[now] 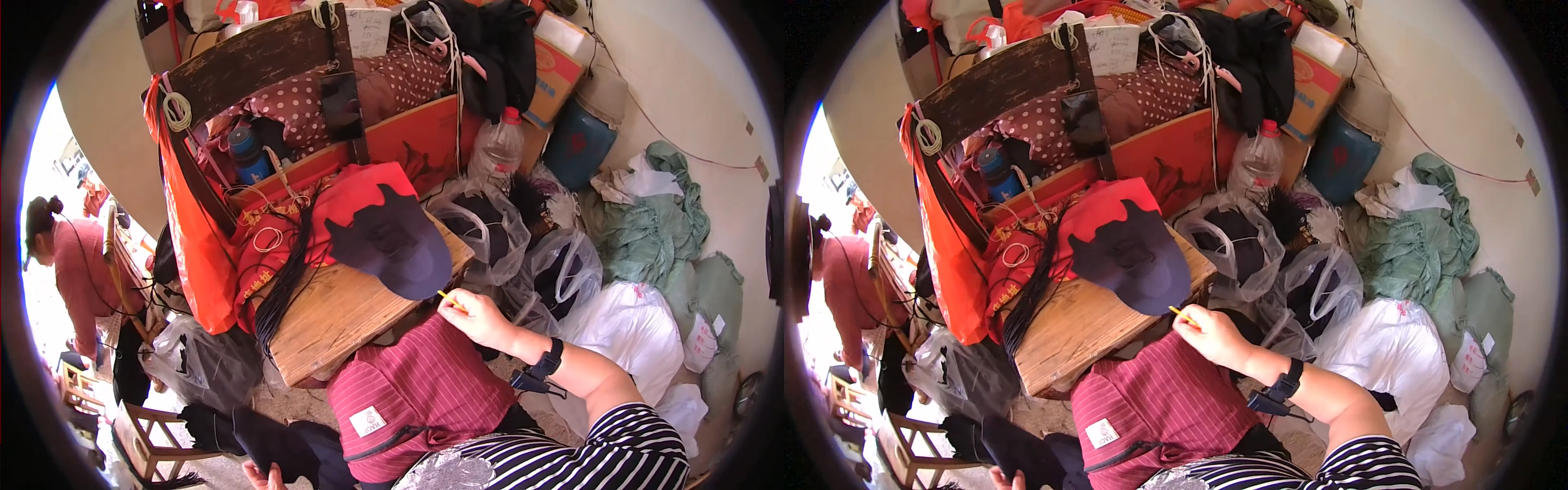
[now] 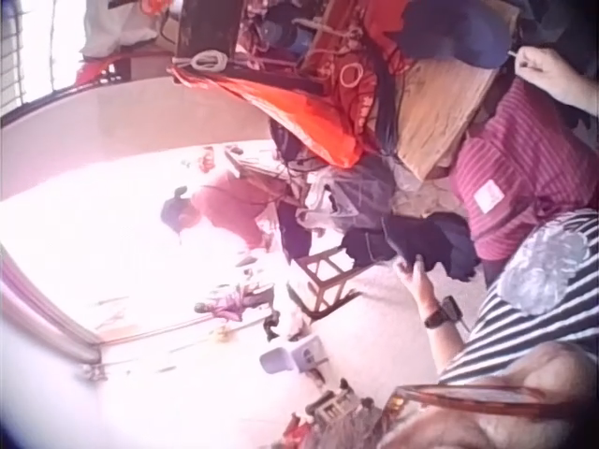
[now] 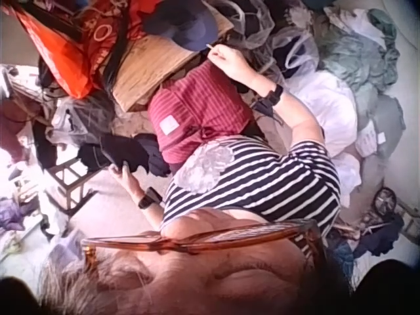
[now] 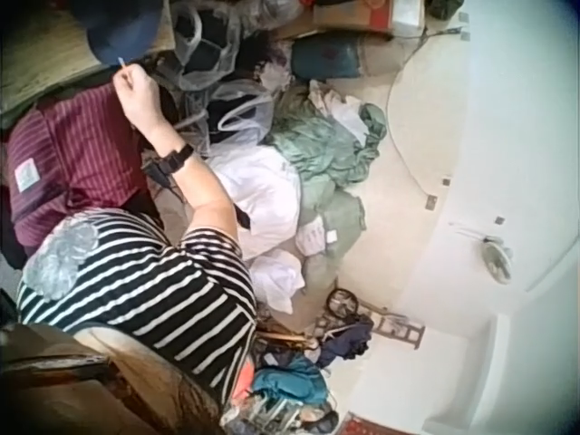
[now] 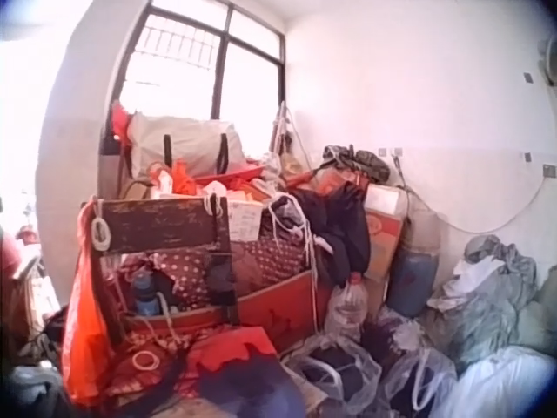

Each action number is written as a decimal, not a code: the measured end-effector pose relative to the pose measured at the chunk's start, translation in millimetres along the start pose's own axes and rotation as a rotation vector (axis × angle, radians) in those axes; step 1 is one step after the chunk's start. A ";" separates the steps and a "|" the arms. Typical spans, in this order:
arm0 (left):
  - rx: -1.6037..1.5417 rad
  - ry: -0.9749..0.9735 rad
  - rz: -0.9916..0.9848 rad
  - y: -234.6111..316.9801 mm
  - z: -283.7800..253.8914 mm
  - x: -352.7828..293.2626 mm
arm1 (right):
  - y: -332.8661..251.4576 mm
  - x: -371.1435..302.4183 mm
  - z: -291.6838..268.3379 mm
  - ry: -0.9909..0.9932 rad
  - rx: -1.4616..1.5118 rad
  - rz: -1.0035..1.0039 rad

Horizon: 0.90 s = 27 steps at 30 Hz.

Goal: Threading black laces through a black shoe upper using a small yellow tool.

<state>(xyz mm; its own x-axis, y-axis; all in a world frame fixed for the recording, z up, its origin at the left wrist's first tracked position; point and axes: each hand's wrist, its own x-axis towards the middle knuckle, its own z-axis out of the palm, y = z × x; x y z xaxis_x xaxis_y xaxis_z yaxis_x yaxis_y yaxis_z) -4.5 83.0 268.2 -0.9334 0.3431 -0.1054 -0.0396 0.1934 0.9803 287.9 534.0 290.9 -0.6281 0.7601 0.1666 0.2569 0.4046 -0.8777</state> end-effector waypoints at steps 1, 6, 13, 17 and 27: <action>0.014 -0.057 0.014 21.9 -5.5 -5.1 | -20.8 1.3 3.2 -0.027 0.031 -0.047; -0.126 -0.343 0.364 118.5 46.4 -21.8 | -112.2 -6.4 8.8 -0.397 0.285 -0.182; -0.130 -0.500 0.367 142.7 145.1 16.2 | -115.2 -45.0 14.0 -0.660 0.365 -0.044; -0.058 -0.407 0.542 143.9 205.2 32.8 | -81.6 -92.9 13.6 -0.597 0.612 0.660; 0.374 -0.677 0.881 124.0 257.5 9.3 | -42.4 -82.4 -76.0 -0.744 0.196 0.350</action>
<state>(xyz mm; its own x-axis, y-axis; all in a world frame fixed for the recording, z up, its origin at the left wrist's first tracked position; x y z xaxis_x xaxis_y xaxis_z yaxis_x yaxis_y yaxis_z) 73.8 347.0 345.7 -0.2011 0.8909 0.4073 0.7383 -0.1354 0.6607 384.6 492.9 348.6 -0.8734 0.2647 -0.4088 0.4381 0.0604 -0.8969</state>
